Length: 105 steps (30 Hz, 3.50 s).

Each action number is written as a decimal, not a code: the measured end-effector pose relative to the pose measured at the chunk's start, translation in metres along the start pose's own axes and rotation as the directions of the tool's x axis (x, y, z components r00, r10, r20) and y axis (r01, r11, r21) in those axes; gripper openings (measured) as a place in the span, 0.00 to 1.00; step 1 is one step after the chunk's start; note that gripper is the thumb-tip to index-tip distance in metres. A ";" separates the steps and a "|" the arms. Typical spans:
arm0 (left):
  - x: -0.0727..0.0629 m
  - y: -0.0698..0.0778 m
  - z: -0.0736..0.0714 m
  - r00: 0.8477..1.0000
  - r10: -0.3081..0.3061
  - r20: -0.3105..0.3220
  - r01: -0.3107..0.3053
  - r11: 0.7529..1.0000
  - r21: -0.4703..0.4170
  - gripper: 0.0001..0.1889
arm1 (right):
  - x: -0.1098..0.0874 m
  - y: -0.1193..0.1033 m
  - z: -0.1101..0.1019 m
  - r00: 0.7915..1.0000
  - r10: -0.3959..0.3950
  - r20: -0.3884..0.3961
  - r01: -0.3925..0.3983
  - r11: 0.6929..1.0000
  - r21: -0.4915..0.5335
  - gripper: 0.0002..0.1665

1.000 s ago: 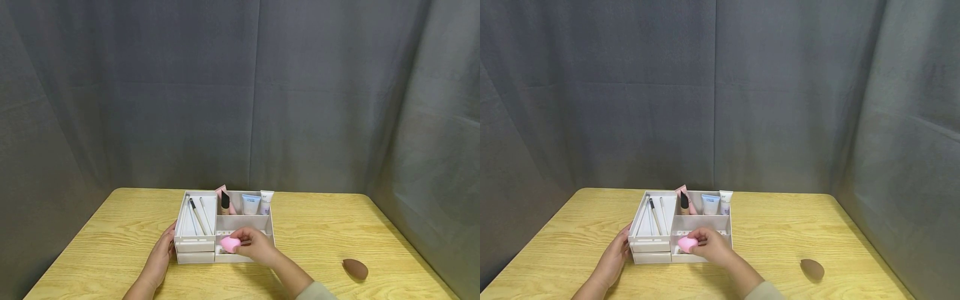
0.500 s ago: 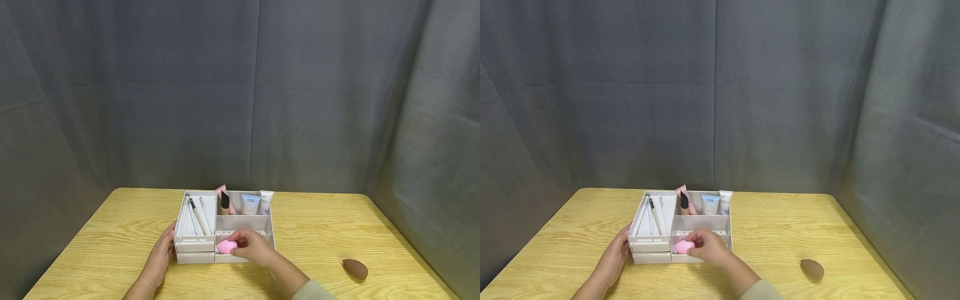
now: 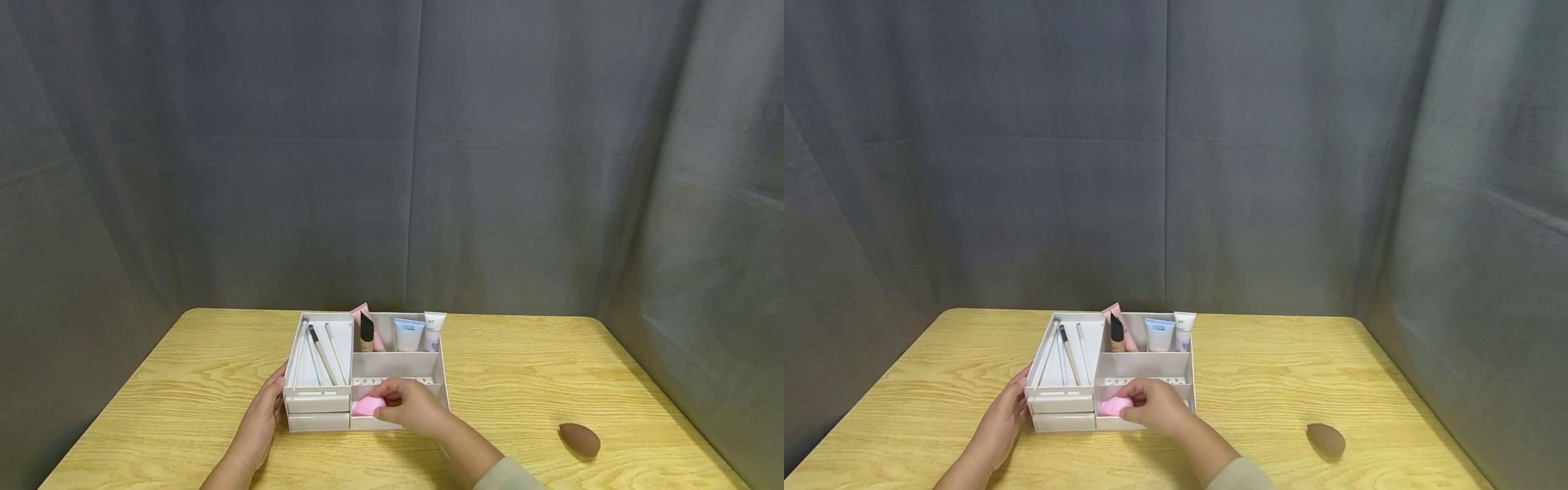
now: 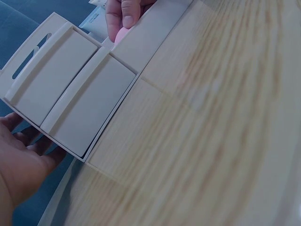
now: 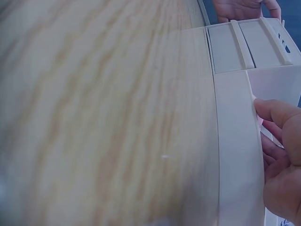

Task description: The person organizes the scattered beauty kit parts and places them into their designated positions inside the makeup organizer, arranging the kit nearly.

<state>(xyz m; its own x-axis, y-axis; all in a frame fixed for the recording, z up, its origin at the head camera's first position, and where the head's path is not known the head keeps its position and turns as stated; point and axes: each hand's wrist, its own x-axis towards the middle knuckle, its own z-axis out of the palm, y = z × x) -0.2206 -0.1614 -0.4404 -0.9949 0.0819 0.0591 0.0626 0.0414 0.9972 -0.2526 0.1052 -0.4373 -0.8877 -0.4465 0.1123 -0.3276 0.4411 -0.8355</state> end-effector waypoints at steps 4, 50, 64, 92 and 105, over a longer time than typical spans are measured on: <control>0.000 0.000 0.000 1.000 0.010 0.002 -0.010 1.000 -0.010 0.31 | -0.001 -0.001 0.000 1.000 0.007 0.011 -0.007 1.000 0.000 0.12; 0.001 -0.002 -0.001 1.000 -0.022 -0.012 0.022 1.000 0.005 0.31 | -0.021 -0.005 -0.038 0.994 0.016 -0.108 -0.009 0.998 0.064 0.21; -0.001 -0.001 -0.001 1.000 -0.007 -0.013 0.008 1.000 0.026 0.32 | -0.038 -0.001 -0.059 0.977 0.072 -0.203 -0.052 0.993 0.102 0.23; -0.001 -0.002 -0.002 1.000 -0.014 -0.007 0.014 0.999 0.029 0.32 | -0.085 0.013 -0.108 0.908 0.206 -0.366 -0.182 0.978 0.100 0.26; -0.001 -0.002 -0.002 1.000 -0.015 -0.010 0.015 0.999 0.034 0.32 | -0.113 0.022 -0.134 0.872 0.223 -0.435 -0.240 0.971 0.015 0.28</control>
<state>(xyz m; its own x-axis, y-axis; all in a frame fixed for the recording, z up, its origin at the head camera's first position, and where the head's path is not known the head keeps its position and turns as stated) -0.2198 -0.1633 -0.4423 -0.9964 0.0715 0.0451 0.0505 0.0766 0.9958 -0.2026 0.2700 -0.3963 -0.9882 0.0474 0.1458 -0.0997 0.5240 -0.8459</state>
